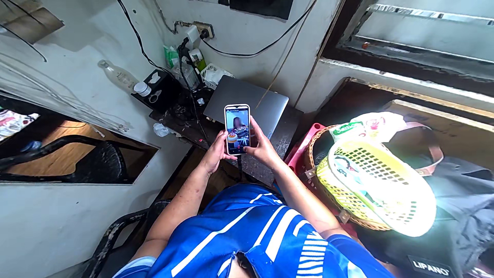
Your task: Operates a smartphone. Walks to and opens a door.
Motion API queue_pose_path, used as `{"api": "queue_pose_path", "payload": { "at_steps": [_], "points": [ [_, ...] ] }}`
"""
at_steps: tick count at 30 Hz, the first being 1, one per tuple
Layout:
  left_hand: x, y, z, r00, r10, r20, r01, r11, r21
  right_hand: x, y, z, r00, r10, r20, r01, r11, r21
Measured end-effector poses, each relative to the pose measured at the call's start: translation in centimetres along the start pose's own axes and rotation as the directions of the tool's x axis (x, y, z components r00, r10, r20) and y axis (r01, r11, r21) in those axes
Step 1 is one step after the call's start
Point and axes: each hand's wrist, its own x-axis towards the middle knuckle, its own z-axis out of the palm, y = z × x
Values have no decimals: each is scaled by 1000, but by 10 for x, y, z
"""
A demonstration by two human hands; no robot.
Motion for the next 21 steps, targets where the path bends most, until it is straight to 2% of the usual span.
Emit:
{"api": "queue_pose_path", "payload": {
  "at_steps": [21],
  "points": [
    [0,2,0,1000,-1,16,1,1000,-3,-1,0,-2,1000,-5,7,5,1000,-1]
  ]
}}
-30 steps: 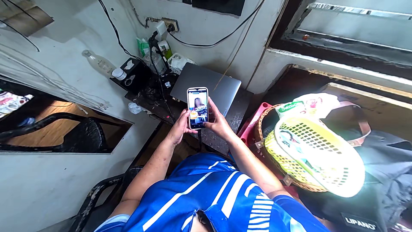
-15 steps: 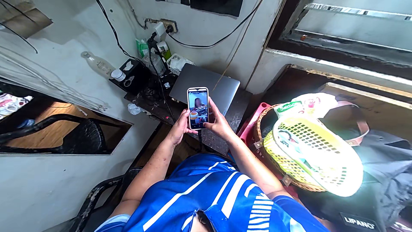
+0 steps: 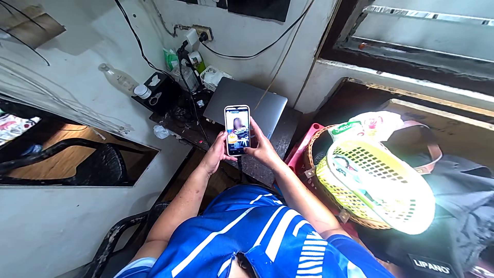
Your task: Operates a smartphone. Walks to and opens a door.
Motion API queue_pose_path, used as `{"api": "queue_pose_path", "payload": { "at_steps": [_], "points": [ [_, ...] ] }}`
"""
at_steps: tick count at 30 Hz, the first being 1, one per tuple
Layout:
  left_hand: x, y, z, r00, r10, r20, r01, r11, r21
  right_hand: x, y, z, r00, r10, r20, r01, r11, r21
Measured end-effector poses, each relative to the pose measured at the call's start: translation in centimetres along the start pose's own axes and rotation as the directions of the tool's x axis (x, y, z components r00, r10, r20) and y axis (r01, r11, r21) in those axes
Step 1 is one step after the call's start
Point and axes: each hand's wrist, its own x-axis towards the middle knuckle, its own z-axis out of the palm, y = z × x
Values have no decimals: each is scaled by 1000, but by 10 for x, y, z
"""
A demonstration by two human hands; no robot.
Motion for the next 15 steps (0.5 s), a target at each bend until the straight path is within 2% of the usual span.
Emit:
{"api": "queue_pose_path", "payload": {
  "at_steps": [15],
  "points": [
    [-3,3,0,1000,-4,4,4,1000,12,-1,-1,1,1000,-1,1,1,1000,-7]
  ]
}}
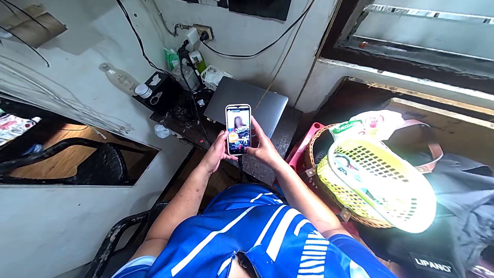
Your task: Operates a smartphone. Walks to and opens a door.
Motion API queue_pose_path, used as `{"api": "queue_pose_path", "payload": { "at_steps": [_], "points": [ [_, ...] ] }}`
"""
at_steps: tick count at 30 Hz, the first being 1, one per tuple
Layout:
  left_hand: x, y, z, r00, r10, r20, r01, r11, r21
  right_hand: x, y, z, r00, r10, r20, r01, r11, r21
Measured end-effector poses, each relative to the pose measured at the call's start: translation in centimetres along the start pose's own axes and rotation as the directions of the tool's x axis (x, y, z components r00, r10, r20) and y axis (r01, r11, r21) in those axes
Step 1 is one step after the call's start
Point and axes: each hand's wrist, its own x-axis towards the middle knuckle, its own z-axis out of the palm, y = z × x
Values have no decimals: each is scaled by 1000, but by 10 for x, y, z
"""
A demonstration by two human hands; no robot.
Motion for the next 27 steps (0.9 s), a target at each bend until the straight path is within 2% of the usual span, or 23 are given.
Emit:
{"api": "queue_pose_path", "payload": {
  "at_steps": [27],
  "points": [
    [-1,-2,-3,1000,13,15,-13,1000,11,1,1,3,1000,-17,-10,17,1000,-20]
  ]
}}
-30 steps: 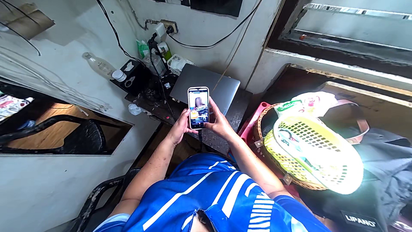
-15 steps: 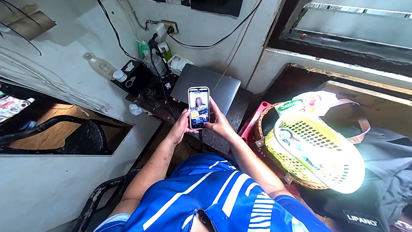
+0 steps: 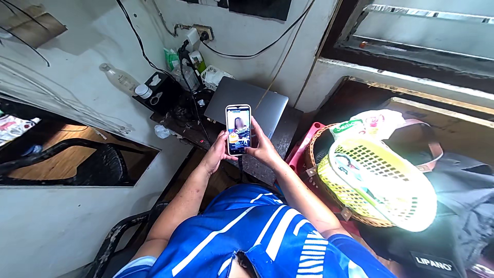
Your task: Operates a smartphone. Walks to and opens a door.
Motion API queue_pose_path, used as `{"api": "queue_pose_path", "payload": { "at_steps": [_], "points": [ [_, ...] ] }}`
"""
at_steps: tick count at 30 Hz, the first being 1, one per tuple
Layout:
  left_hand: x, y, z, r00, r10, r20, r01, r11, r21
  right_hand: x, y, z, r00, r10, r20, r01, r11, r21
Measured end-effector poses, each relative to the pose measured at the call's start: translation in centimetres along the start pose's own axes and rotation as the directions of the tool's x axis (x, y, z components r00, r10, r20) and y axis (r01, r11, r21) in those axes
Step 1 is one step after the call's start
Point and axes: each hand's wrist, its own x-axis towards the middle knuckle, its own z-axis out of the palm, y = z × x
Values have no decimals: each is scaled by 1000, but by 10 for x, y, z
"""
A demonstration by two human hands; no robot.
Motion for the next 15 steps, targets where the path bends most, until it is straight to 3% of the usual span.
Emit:
{"api": "queue_pose_path", "payload": {
  "at_steps": [15],
  "points": [
    [0,0,-1,1000,-9,6,9,1000,-16,-1,-3,-5,999,22,39,-25,996,89]
  ]
}}
